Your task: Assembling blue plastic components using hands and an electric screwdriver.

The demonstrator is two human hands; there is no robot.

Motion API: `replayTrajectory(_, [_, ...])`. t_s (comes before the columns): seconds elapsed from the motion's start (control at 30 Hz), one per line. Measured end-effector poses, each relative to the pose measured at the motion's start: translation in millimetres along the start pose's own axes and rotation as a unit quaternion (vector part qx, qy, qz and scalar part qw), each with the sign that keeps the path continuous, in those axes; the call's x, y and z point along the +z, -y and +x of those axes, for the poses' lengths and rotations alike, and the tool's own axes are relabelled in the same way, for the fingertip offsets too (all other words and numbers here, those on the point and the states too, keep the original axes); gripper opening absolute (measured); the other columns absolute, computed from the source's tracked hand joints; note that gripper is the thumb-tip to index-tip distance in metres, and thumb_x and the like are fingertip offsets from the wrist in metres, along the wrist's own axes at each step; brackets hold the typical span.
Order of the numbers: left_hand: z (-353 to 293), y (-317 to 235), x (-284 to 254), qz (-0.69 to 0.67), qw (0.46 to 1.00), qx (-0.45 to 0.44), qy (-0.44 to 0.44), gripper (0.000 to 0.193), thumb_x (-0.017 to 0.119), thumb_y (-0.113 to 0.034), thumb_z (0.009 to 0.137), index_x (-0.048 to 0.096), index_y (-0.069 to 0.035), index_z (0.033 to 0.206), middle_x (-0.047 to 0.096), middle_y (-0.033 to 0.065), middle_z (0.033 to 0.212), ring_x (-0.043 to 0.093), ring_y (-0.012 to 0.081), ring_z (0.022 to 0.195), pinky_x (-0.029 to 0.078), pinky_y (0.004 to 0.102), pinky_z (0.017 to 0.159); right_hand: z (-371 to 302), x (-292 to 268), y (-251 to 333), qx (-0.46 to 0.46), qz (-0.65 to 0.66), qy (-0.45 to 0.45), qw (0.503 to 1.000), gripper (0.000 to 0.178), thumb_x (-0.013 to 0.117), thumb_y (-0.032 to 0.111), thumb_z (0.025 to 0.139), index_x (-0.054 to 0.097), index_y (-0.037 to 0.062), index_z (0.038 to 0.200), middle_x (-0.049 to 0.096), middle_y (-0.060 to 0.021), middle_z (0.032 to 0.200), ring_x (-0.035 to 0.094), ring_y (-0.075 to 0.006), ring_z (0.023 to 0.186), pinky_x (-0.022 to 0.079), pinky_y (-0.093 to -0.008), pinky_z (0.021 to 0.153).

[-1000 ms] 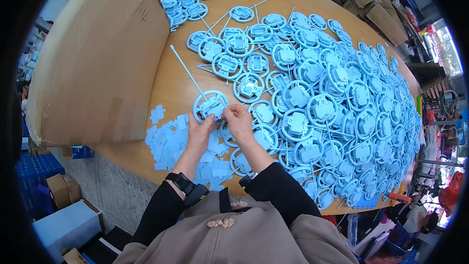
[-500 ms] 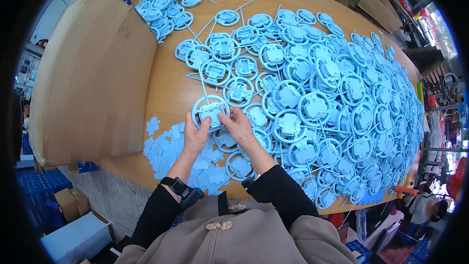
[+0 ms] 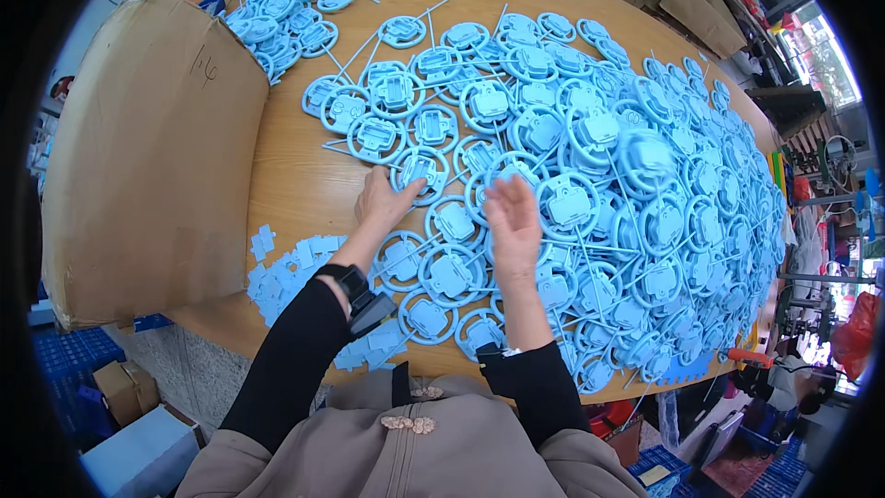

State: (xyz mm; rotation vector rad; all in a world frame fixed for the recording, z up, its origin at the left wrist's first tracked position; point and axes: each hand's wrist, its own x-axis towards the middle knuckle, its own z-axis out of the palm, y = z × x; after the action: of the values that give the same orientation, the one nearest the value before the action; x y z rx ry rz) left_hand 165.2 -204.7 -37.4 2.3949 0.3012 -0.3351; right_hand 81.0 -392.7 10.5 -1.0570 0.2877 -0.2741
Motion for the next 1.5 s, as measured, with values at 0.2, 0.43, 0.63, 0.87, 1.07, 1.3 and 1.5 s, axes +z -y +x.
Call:
replayTrajectory(0.2, [26.1,34.0,5.2,-0.206,0.978,-0.011,-0.005,0.061,0.08,-0.031,0.066,0.052,0.0,0.111,0.062,0.017,0.106,0.063,0.0282,0.098,0.05,0.039,0.085,-33.5,32.2,-25.6,-0.038,-0.408,0.248,0.878,0.023,0.067,0.007,0.082,0.065,0.0031,0.105,0.064,-0.0099,0.091,0.063,-0.021,0.081,0.051,-0.0301,0.069])
replayTrajectory(0.43, [-33.5,108.5,-109.2,-0.417,0.909,0.0,-0.024,0.041,0.076,-0.012,0.076,0.052,0.001,0.107,0.062,0.0116,0.097,0.064,0.0179,0.083,0.055,0.0303,0.064,-41.8,68.6,-76.1,-0.161,-0.533,0.414,0.72,0.018,0.066,0.012,0.079,0.066,0.0056,0.095,0.062,-0.0125,0.087,0.058,-0.0326,0.086,0.048,-0.0404,0.076])
replayTrajectory(0.63, [-92.8,161.5,-140.7,-0.444,0.892,-0.044,-0.068,0.031,0.071,-0.011,0.084,0.052,0.0,0.106,0.062,0.008,0.093,0.063,0.0132,0.079,0.055,0.0277,0.063,-64.7,109.4,-120.2,-0.155,-0.611,0.476,0.613,0.027,0.072,0.018,0.073,0.065,0.0046,0.095,0.061,-0.0106,0.088,0.058,-0.0292,0.092,0.049,-0.0395,0.078])
replayTrajectory(0.87, [-108.0,176.7,-122.6,-0.469,0.878,-0.047,-0.085,0.029,0.07,-0.014,0.086,0.053,-0.003,0.107,0.062,0.0065,0.09,0.063,0.0127,0.076,0.055,0.0269,0.061,-69.9,109.5,-119.3,-0.153,-0.571,0.439,0.677,0.03,0.072,0.014,0.071,0.064,0.0077,0.1,0.061,-0.0108,0.094,0.058,-0.0309,0.093,0.049,-0.0401,0.08])
replayTrajectory(1.07, [-106.0,138.2,-104.0,-0.501,0.862,-0.051,0.057,0.032,0.067,-0.014,0.088,0.052,-0.005,0.115,0.061,0.0054,0.096,0.06,0.0106,0.081,0.052,0.026,0.061,-65.2,116.1,-71.8,-0.235,-0.498,0.434,0.713,0.03,0.071,0.007,0.072,0.064,0.0083,0.101,0.061,-0.0091,0.096,0.058,-0.0312,0.093,0.048,-0.0407,0.08])
replayTrajectory(1.3, [-105.3,97.2,-91.5,-0.519,0.846,0.016,0.124,0.039,0.063,-0.004,0.087,0.046,-0.004,0.122,0.058,0.0058,0.103,0.06,0.0119,0.087,0.053,0.0259,0.068,-48.5,80.9,-57.7,-0.285,-0.451,0.387,0.752,0.038,0.072,0.009,0.077,0.062,0.0054,0.114,0.056,-0.0113,0.118,0.058,-0.0267,0.1,0.047,-0.0348,0.085])
replayTrajectory(1.5, [-92.2,52.1,-65.8,-0.439,0.872,0.133,0.173,0.046,0.066,-0.006,0.084,0.044,-0.003,0.125,0.057,0.0066,0.105,0.059,0.0128,0.092,0.053,0.0276,0.073,-34.7,48.2,-32.9,0.284,-0.147,0.187,0.929,0.047,0.066,0.014,0.089,0.047,-0.0042,0.128,0.063,-0.0069,0.105,0.06,-0.011,0.09,0.048,-0.0238,0.078])
